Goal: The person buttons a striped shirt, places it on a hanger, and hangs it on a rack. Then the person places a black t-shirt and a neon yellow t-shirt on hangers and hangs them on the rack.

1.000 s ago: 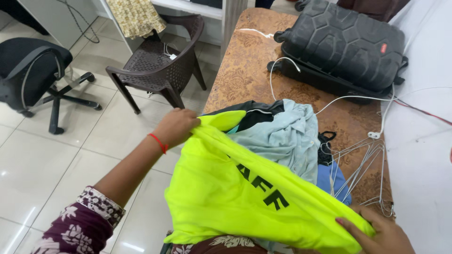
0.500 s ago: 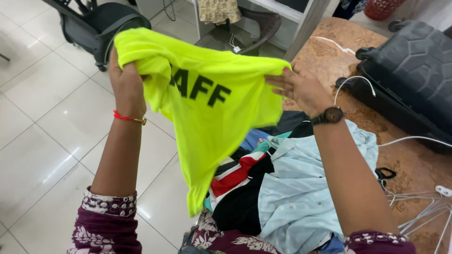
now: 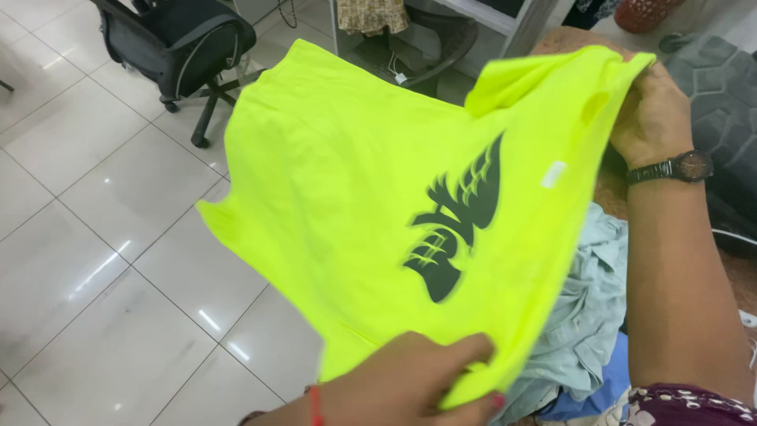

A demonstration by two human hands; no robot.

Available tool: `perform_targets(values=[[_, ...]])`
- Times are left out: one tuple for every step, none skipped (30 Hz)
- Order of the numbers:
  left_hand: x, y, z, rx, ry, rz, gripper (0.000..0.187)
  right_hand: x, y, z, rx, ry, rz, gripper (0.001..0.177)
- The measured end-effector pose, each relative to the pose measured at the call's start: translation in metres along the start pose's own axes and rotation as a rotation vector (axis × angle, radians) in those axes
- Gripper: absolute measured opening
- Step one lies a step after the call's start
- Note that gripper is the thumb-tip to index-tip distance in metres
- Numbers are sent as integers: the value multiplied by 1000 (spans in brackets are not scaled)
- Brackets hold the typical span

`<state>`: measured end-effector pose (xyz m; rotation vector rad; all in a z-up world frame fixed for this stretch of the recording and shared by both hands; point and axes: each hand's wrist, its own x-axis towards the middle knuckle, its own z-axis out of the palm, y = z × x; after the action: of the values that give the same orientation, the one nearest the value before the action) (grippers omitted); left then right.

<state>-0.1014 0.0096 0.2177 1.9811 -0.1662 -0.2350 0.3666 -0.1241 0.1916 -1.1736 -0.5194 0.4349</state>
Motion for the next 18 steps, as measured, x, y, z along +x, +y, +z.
perform_targets(values=[[27, -4, 24, -14, -123, 82, 42, -6, 9, -21, -47, 57, 20, 21], [51, -7, 49, -36, -248, 146, 44, -13, 20, -41, -93, 113, 41, 17], [69, -11, 73, -55, -367, 190, 45, -23, 32, -59, -199, 148, 137, 25], [82, -17, 93, -66, -465, 201, 46, -34, 41, -77, -303, 183, 235, 34], [91, -24, 111, -74, -559, 209, 47, -47, 49, -95, -458, 288, 371, 40], [98, -32, 126, -82, -645, 215, 49, -67, 58, -112, -609, 390, 512, 45], [105, -41, 138, -74, -718, 219, 50, -84, 62, -129, -675, 404, 488, 47], [110, -51, 147, -65, -782, 222, 51, -104, 67, -143, -742, 417, 465, 48], [112, -63, 153, -56, -836, 222, 53, -128, 74, -153, -808, 426, 447, 49], [112, -76, 158, -49, -879, 212, 54, -156, 82, -161, -794, 418, 405, 46], [113, -91, 158, -42, -895, 196, 55, -189, 91, -167, -780, 411, 366, 43], [115, -106, 157, -41, -878, 177, 57, -222, 101, -169, -807, 402, 313, 44], [118, -124, 149, -38, -802, 150, 58, -250, 115, -166, -833, 391, 255, 45], [117, -142, 139, -35, -564, 146, 60, -277, 129, -159, -958, 392, 207, 49], [114, -160, 127, -34, -289, 163, 56, -303, 140, -152, -1085, 394, 156, 53], [113, -176, 115, 76, 7, 244, 51, -331, 156, -136, -948, 545, 356, 60], [108, -194, 101, 246, 152, 141, 56, -355, 167, -121, -973, 547, 286, 66], [103, -210, 88, 394, 177, 9, 66, -371, 176, -108, -999, 548, 216, 74]])
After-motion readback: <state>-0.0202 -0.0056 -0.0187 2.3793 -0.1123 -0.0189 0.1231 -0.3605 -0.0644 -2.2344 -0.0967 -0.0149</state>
